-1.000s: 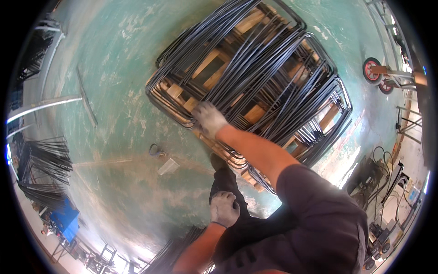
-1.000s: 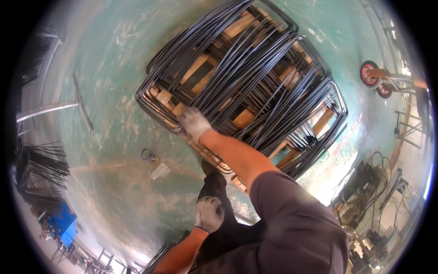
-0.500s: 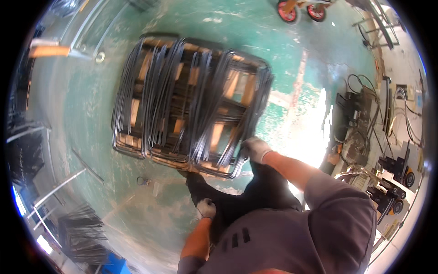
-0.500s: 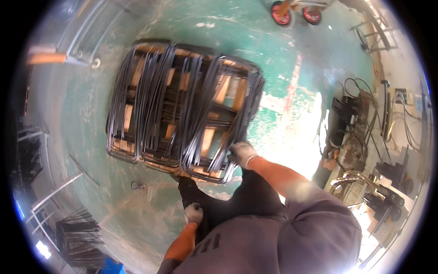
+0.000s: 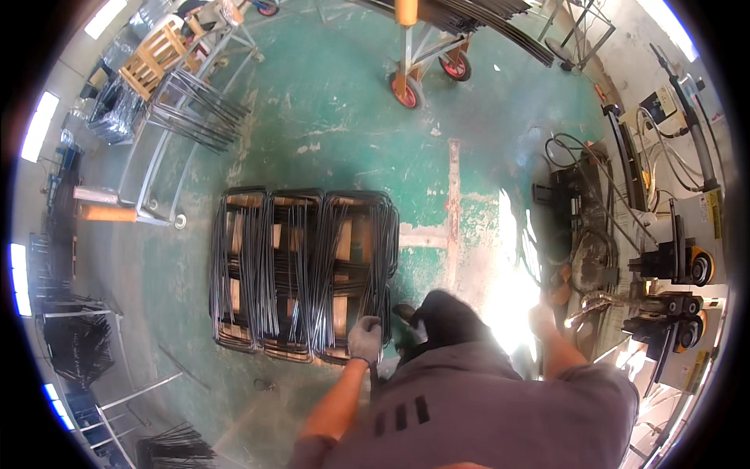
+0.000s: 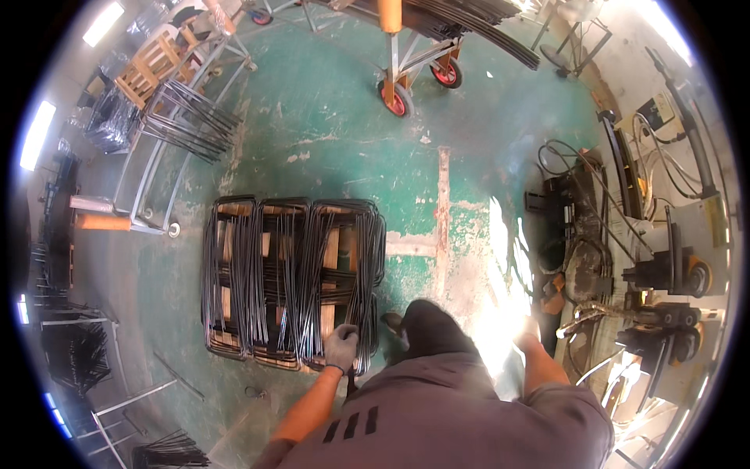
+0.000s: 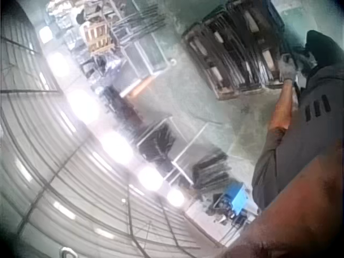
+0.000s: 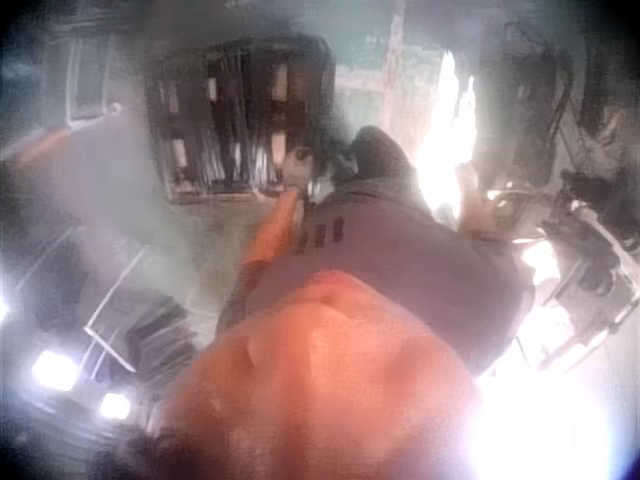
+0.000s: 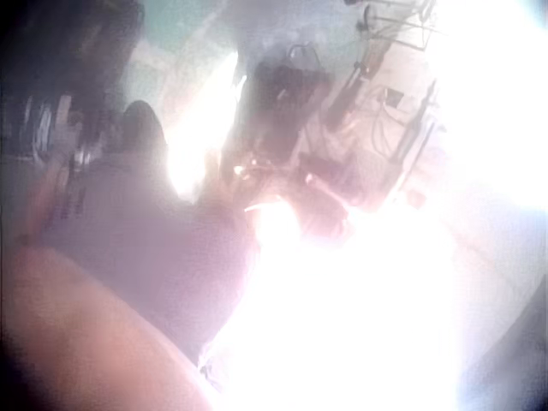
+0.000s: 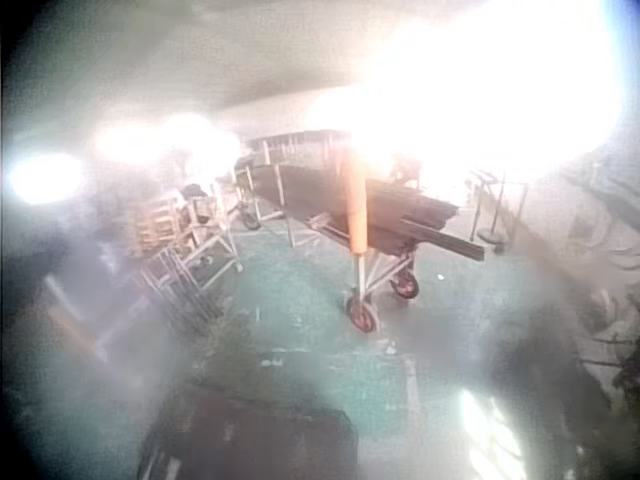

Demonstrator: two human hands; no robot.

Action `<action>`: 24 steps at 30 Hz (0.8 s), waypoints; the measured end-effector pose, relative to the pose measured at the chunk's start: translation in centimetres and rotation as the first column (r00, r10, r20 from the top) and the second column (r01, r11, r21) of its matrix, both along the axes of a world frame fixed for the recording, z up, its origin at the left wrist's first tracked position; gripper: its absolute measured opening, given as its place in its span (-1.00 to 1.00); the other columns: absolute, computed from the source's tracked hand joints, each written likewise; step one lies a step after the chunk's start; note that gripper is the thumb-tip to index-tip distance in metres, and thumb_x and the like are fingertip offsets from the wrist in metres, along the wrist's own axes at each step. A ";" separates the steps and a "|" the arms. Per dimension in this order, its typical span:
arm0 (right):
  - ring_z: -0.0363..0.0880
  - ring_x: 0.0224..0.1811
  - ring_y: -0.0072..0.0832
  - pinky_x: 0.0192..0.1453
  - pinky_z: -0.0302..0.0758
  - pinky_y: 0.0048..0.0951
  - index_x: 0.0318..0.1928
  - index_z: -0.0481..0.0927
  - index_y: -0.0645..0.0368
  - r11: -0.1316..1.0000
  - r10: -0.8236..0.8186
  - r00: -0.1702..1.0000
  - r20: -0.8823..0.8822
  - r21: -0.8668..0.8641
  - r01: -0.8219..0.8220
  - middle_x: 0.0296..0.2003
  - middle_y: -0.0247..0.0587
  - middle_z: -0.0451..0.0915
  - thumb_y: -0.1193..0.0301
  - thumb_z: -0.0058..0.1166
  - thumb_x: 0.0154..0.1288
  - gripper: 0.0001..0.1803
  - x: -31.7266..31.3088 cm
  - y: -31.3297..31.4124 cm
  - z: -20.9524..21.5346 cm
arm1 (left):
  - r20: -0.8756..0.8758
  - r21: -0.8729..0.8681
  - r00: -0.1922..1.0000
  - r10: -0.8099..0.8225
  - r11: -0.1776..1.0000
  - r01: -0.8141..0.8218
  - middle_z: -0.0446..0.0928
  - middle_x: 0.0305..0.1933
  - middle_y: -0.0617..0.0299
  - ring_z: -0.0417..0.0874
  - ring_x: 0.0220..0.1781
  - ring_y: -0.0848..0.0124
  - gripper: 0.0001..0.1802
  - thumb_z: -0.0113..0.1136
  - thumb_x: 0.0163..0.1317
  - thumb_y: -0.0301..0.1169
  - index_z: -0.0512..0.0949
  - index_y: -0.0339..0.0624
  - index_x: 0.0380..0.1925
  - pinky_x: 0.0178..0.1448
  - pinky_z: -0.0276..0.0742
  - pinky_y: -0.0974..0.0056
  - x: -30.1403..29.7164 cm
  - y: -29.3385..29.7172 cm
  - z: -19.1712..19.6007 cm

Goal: The person repeatedly picks up straight metal rods from a rack, feeds them into a bending machine, and removes the bent rods. The person then stacks the finished bent rods onto a wooden pallet. This cycle is repeated continuously throughout the clip.

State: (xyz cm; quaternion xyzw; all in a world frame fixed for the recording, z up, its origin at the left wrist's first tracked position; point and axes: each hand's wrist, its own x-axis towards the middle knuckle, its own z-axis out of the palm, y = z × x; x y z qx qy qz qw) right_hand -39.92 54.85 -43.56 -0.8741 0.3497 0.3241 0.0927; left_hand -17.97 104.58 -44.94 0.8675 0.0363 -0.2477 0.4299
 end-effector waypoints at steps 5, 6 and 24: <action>0.75 0.06 0.05 0.21 0.63 -0.03 -0.02 0.77 0.17 0.987 0.102 0.992 0.069 0.120 -0.110 0.04 0.13 0.74 0.17 -0.08 0.53 -0.58 15.0 -6.7 2.6 | -0.157 0.182 0.984 -0.089 0.976 0.118 0.78 -0.05 -0.03 0.79 0.07 0.03 -0.67 0.25 0.25 -0.28 0.77 -0.08 -0.04 0.19 0.67 0.07 0.6 -6.2 -4.1; 0.75 0.07 0.04 0.24 0.62 -0.04 0.02 0.76 0.15 0.987 -0.021 0.990 0.137 0.162 -0.002 0.05 0.12 0.74 0.14 -0.04 0.53 -0.58 18.5 -7.6 3.0 | -0.193 0.267 0.981 0.025 0.963 0.028 0.78 -0.04 -0.01 0.79 0.07 0.04 -0.66 0.24 0.24 -0.26 0.78 -0.04 -0.03 0.20 0.67 0.06 0.3 -7.0 -4.6; 0.75 0.11 -0.08 0.24 0.63 -0.19 0.16 0.72 0.11 0.979 -0.074 0.442 0.894 0.149 -0.138 0.02 0.04 0.78 0.11 0.31 0.25 -0.47 79.3 -34.2 29.2 | -0.015 0.050 0.995 0.094 0.994 -0.094 0.80 -0.10 -0.01 0.82 0.00 0.13 -0.69 0.25 0.19 -0.34 0.79 -0.18 -0.11 0.16 0.65 0.14 38.8 -36.0 -0.8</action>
